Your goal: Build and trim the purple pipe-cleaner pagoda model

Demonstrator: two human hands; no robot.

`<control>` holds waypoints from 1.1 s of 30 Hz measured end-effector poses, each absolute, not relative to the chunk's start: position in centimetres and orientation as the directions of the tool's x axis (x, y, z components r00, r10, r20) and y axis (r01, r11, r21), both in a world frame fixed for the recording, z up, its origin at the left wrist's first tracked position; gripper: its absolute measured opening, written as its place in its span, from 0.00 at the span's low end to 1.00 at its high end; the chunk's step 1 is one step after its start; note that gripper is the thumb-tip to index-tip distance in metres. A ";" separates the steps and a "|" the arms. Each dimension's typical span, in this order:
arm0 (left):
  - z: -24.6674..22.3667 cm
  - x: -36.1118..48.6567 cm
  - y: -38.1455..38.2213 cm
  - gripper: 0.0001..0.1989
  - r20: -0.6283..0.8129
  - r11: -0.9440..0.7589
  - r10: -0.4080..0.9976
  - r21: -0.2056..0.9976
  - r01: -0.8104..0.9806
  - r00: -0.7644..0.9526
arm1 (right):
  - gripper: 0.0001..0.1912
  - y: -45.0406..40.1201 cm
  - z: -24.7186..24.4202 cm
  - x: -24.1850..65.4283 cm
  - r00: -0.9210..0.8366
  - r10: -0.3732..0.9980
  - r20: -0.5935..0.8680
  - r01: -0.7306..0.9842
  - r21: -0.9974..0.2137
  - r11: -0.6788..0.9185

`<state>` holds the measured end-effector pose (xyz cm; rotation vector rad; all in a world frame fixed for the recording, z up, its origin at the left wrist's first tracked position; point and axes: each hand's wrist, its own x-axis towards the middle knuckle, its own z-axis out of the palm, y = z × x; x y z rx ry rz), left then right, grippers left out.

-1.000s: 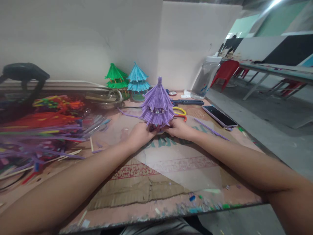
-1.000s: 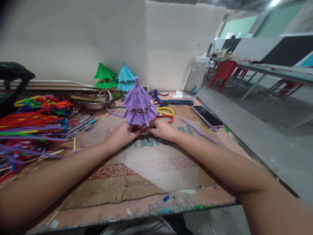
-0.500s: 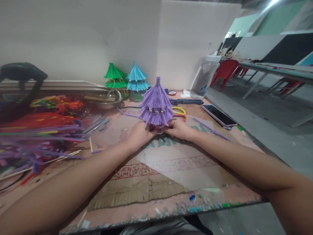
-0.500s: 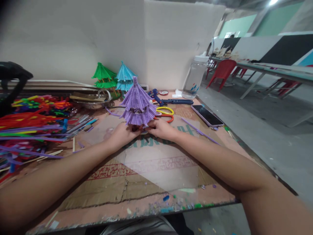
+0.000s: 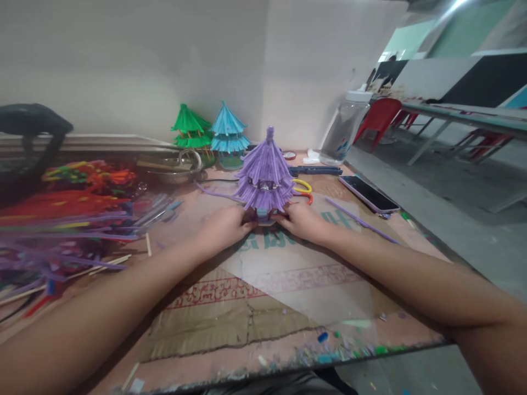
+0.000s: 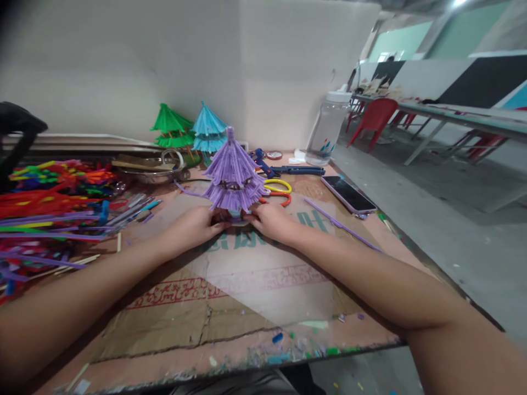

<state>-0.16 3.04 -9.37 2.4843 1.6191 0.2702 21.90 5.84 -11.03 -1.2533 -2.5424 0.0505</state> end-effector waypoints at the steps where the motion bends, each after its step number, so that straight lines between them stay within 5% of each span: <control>1: -9.3 -0.2 3.1 0.12 0.053 -0.394 0.917 0.250 0.884 0.394 | 0.10 5.8 -10.9 22.0 -0.572 0.783 0.245 0.766 -0.181 0.616; 5: -9.1 -0.1 3.1 0.11 0.045 -0.371 0.927 0.246 0.895 0.372 | 0.10 5.6 -10.4 22.2 -0.586 0.786 0.195 0.744 -0.254 0.618; 11: -9.2 0.3 2.8 0.14 0.063 -0.374 0.927 0.225 0.900 0.369 | 0.09 4.9 -10.6 21.8 -0.512 0.823 0.247 0.809 -0.184 0.558; 18: -9.8 1.0 2.6 0.14 0.096 -0.355 0.934 0.191 0.915 0.343 | 0.11 4.9 -10.6 21.8 -0.494 0.844 0.211 0.756 -0.374 0.536; 25: -9.4 1.3 2.1 0.15 0.118 -0.366 0.930 0.197 0.910 0.348 | 0.13 4.3 -10.8 21.5 -0.403 0.875 0.269 0.840 -0.272 0.470; 33: -9.3 1.5 2.1 0.15 0.112 -0.367 0.930 0.207 0.907 0.350 | 0.14 4.7 -11.2 21.8 -0.388 0.879 0.278 0.745 -0.466 0.476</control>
